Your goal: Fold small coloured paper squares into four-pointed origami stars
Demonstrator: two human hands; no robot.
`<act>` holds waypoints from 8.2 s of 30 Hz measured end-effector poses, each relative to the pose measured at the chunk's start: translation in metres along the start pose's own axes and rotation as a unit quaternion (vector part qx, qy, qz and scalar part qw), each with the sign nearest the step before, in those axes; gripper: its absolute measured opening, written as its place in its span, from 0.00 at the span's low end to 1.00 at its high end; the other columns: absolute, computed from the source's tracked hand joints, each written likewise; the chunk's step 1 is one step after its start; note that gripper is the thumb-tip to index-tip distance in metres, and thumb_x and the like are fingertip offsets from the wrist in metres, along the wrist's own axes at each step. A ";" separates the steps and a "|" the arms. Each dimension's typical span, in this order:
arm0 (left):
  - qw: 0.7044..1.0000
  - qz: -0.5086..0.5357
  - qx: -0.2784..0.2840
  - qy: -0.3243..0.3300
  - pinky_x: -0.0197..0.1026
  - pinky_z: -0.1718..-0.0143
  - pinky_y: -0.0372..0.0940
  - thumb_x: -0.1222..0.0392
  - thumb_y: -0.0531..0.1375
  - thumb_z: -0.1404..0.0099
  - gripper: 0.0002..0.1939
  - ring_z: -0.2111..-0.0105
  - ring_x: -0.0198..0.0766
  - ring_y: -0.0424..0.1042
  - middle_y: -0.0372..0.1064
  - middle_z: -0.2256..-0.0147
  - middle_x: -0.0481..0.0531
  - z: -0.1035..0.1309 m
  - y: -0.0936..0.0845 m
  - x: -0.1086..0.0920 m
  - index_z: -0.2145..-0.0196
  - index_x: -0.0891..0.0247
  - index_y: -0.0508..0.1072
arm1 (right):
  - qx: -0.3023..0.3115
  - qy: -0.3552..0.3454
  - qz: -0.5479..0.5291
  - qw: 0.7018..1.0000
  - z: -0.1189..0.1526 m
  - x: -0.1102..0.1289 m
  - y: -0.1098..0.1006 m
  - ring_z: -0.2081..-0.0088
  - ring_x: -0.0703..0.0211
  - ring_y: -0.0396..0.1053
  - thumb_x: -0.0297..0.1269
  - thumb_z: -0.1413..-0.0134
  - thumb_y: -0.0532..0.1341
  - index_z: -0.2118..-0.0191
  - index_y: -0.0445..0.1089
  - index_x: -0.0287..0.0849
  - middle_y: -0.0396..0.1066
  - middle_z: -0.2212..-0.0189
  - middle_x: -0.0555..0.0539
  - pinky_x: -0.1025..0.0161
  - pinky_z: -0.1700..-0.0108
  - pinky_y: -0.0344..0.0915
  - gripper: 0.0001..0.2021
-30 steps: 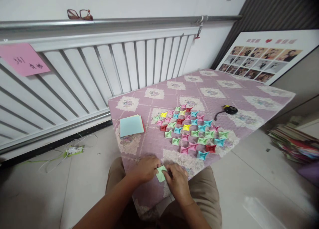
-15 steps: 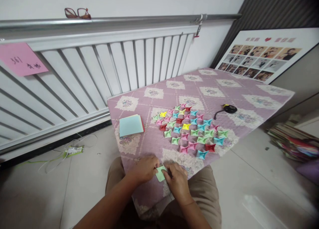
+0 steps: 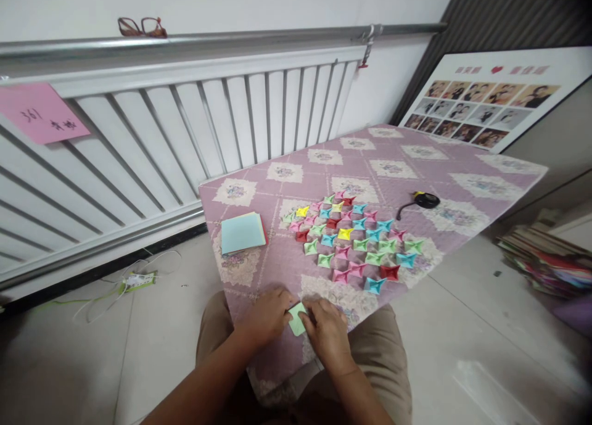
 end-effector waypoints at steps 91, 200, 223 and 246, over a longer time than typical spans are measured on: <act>0.785 0.605 -0.086 -0.102 0.36 0.72 0.61 0.50 0.57 0.39 0.15 0.76 0.32 0.65 0.68 0.71 0.48 0.048 0.009 -0.030 0.60 0.63 0.69 | -0.010 0.204 -0.560 0.803 0.015 0.025 -0.039 0.78 0.65 0.57 0.54 0.59 0.66 0.70 0.69 0.42 0.59 0.81 0.55 0.67 0.76 0.57 0.19; 0.995 0.051 0.027 -0.078 0.38 0.66 0.55 0.65 0.58 0.42 0.04 0.67 0.40 0.66 0.67 0.67 0.50 0.012 -0.001 0.012 0.67 0.61 0.71 | 0.177 -0.058 -0.111 0.976 -0.020 0.008 -0.006 0.70 0.62 0.64 0.25 0.52 0.59 0.73 0.63 0.44 0.64 0.73 0.52 0.67 0.68 0.56 0.07; 0.980 -0.185 0.004 0.071 0.37 0.65 0.56 0.64 0.50 0.30 0.09 0.62 0.37 0.61 0.65 0.63 0.48 0.034 0.016 0.015 0.65 0.61 0.69 | 0.052 -0.267 0.033 0.962 0.008 0.004 0.002 0.67 0.62 0.64 0.24 0.42 0.51 0.69 0.67 0.43 0.66 0.71 0.50 0.67 0.65 0.61 0.11; 0.957 -0.247 -0.063 0.138 0.38 0.70 0.57 0.64 0.52 0.31 0.06 0.67 0.38 0.63 0.65 0.68 0.49 0.045 0.022 0.013 0.65 0.62 0.68 | 0.049 -0.325 0.091 0.940 0.017 0.008 -0.005 0.65 0.59 0.66 0.26 0.42 0.56 0.59 0.70 0.42 0.71 0.68 0.49 0.63 0.62 0.64 0.08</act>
Point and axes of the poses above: each hand's wrist, its own z-axis away from the middle knuckle, its own y-axis out of the palm, x = y × z, the point moved 2 cm from there along -z, towards the middle knuckle
